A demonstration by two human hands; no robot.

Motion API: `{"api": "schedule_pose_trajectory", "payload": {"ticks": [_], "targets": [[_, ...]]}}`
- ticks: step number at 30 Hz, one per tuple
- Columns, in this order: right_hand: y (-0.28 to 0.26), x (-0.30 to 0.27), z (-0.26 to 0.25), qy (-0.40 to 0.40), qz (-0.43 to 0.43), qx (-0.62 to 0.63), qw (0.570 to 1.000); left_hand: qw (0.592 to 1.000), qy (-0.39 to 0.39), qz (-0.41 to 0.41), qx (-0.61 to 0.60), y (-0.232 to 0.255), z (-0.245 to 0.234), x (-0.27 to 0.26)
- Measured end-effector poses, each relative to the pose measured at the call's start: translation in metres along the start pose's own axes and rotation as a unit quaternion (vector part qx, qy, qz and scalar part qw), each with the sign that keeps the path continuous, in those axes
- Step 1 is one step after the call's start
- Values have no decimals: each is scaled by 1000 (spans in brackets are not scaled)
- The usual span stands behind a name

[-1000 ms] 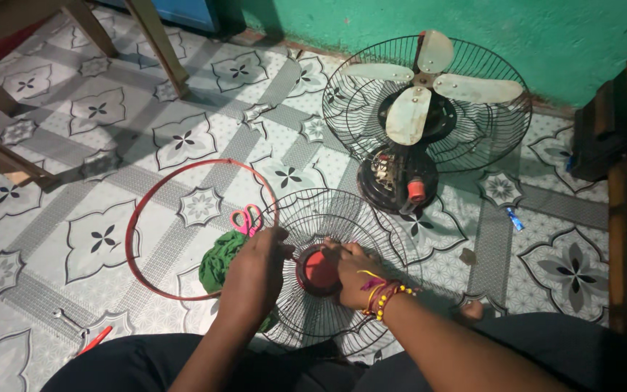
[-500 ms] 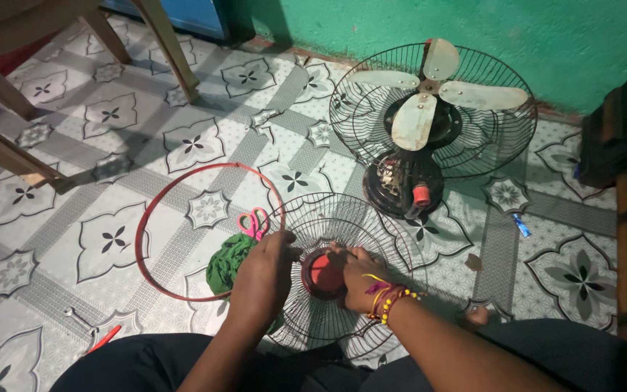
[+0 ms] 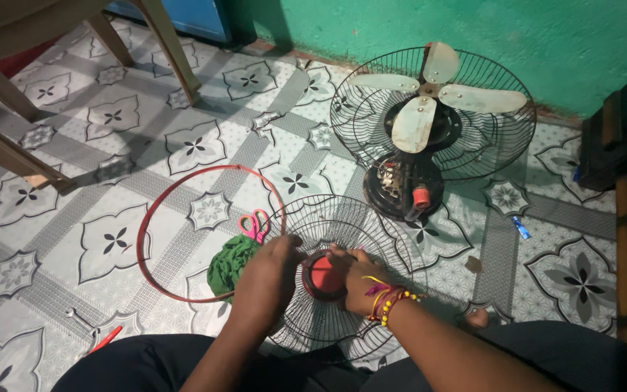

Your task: The person disassembles a table fan by removing the front grille, unscrewing the central cap, and detaching the fan blades. They use a screwdriver and scissors to loosen screws and separate components.

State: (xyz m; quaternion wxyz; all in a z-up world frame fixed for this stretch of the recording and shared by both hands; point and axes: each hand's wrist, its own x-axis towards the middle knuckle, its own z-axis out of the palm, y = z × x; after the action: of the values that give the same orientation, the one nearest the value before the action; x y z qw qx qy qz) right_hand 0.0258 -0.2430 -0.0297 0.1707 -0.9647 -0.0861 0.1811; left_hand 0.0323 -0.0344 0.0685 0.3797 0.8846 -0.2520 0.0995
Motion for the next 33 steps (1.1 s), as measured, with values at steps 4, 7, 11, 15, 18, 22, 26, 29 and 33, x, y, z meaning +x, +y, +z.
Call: {"api": "schedule_pose_trajectory", "payload": {"ticks": [4, 7, 11, 15, 18, 22, 26, 29, 33], "targets": [[2, 2, 4, 14, -10, -22, 1000, 999, -31, 13, 21, 8, -3, 0], [2, 1, 3, 24, -10, 7, 1000, 998, -59, 10, 29, 13, -5, 3], [0, 3, 1, 6, 4, -27, 1000, 994, -44, 84, 58, 18, -8, 7], [0, 1, 4, 38, -4, -21, 999, 984, -147, -57, 82, 26, -7, 10], [-2, 8, 3, 3, 10, -64, 998, 978, -169, -25, 116, 29, -7, 15], [-3, 18, 6, -36, 35, -95, 994, 961, -203, -12, 187, 19, -4, 17], [4, 6, 10, 26, -14, -72, 997, 959, -203, 37, 192, 7, 7, 13], [7, 1, 10, 42, -25, -64, 997, 945, -202, -20, 256, -1, 7, 16], [4, -4, 5, 46, -22, -67, 996, 933, -158, -101, 307, -2, -7, 31]]}}
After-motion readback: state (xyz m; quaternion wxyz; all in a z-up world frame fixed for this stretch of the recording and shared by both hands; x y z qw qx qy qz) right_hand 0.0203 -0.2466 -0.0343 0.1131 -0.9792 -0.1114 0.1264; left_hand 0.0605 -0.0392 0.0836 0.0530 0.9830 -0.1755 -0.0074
